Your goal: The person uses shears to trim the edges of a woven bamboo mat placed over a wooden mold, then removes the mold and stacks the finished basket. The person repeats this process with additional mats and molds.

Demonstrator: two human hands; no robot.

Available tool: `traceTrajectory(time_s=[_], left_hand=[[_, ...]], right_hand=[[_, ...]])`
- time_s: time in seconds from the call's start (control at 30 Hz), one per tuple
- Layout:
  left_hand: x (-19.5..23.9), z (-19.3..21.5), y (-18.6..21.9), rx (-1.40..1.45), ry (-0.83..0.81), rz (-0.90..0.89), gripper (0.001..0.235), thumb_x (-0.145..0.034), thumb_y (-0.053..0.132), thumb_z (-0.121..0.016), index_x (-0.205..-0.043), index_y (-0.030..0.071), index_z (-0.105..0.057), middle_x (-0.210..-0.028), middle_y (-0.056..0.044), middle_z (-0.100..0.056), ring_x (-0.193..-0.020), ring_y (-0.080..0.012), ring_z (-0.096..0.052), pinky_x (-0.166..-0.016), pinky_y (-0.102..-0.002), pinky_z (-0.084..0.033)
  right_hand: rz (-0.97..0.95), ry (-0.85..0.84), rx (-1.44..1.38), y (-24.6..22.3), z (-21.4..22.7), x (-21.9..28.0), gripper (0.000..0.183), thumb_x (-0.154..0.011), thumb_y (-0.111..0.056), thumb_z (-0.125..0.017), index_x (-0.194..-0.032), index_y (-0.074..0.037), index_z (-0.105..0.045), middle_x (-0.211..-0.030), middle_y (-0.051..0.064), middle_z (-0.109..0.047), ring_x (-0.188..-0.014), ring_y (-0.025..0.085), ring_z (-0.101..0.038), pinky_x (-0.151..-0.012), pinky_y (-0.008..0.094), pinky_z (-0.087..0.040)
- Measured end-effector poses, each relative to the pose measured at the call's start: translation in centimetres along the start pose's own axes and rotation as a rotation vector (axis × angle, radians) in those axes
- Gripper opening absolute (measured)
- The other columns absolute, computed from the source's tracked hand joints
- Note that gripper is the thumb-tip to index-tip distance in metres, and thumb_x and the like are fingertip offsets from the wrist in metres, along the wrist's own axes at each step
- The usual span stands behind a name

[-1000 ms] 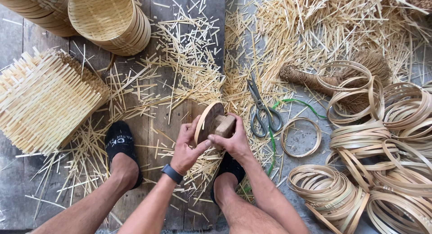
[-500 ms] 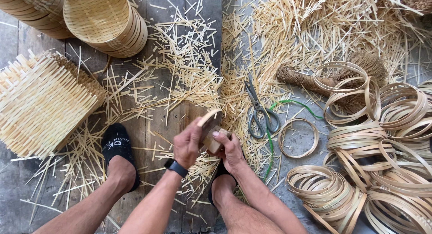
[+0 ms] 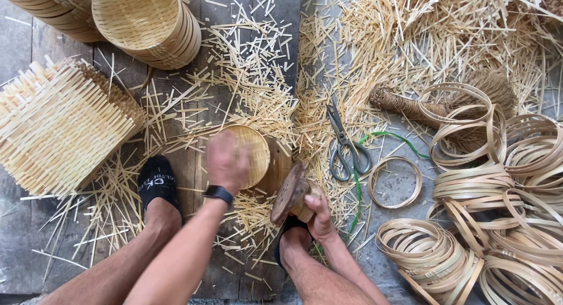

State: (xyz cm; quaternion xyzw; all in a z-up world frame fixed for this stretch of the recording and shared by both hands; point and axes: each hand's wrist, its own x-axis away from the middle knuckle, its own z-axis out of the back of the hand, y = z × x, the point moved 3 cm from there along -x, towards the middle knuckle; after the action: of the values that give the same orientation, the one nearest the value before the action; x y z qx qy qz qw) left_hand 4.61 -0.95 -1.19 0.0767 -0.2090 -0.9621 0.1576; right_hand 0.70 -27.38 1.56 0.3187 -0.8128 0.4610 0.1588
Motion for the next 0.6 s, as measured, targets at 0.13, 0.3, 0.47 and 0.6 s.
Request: traceTrajectory(time_s=[0.13, 0.3, 0.47, 0.6], left_hand=[[2.8, -3.8, 4.6, -0.086, -0.226, -0.104, 0.063, -0.087, 0.04, -0.068, -0.133, -0.003, -0.058, -0.152, -0.03, -0.041, -0.142, -0.0418, -0.036, -0.115, -0.053, -0.029], [5.4, -3.2, 3.3, -0.016, -0.196, -0.183, 0.036, -0.095, 0.004, -0.056, -0.13, 0.004, -0.066, -0.146, -0.02, -0.059, -0.14, -0.0345, -0.052, -0.12, -0.047, -0.037], [0.1, 3.1, -1.1, -0.04, -0.06, -0.656, 0.043, -0.083, -0.009, -0.057, -0.123, 0.003, -0.069, -0.129, -0.016, -0.07, -0.125, -0.0317, -0.063, -0.109, -0.048, -0.05], [-11.6, 8.6, -5.0, -0.061, 0.105, -0.509, 0.031, -0.099, -0.011, -0.054, -0.122, -0.002, -0.073, -0.125, -0.022, -0.071, -0.114, -0.034, -0.067, -0.099, -0.045, -0.058]], right_hand=[[-0.001, 0.06, 0.117, 0.5, 0.2, -0.3, 0.086, -0.072, -0.04, -0.071, -0.143, -0.001, -0.041, -0.121, 0.015, -0.059, -0.111, 0.025, -0.061, -0.097, 0.037, -0.055], [-0.028, 0.035, 0.005, 0.1, 0.8, -0.3, 0.084, -0.073, -0.038, -0.071, -0.142, 0.001, -0.041, -0.119, 0.015, -0.058, -0.109, 0.026, -0.061, -0.094, 0.041, -0.054], [-0.013, -0.034, -0.032, 0.0, 0.5, -0.4, 0.081, -0.077, -0.036, -0.072, -0.142, 0.002, -0.04, -0.121, 0.014, -0.058, -0.11, 0.025, -0.059, -0.096, 0.039, -0.053], [-0.038, -0.018, -0.043, -0.4, 0.3, -0.3, 0.083, -0.076, -0.039, -0.07, -0.142, 0.001, -0.04, -0.119, 0.012, -0.06, -0.108, 0.024, -0.06, -0.093, 0.038, -0.055]])
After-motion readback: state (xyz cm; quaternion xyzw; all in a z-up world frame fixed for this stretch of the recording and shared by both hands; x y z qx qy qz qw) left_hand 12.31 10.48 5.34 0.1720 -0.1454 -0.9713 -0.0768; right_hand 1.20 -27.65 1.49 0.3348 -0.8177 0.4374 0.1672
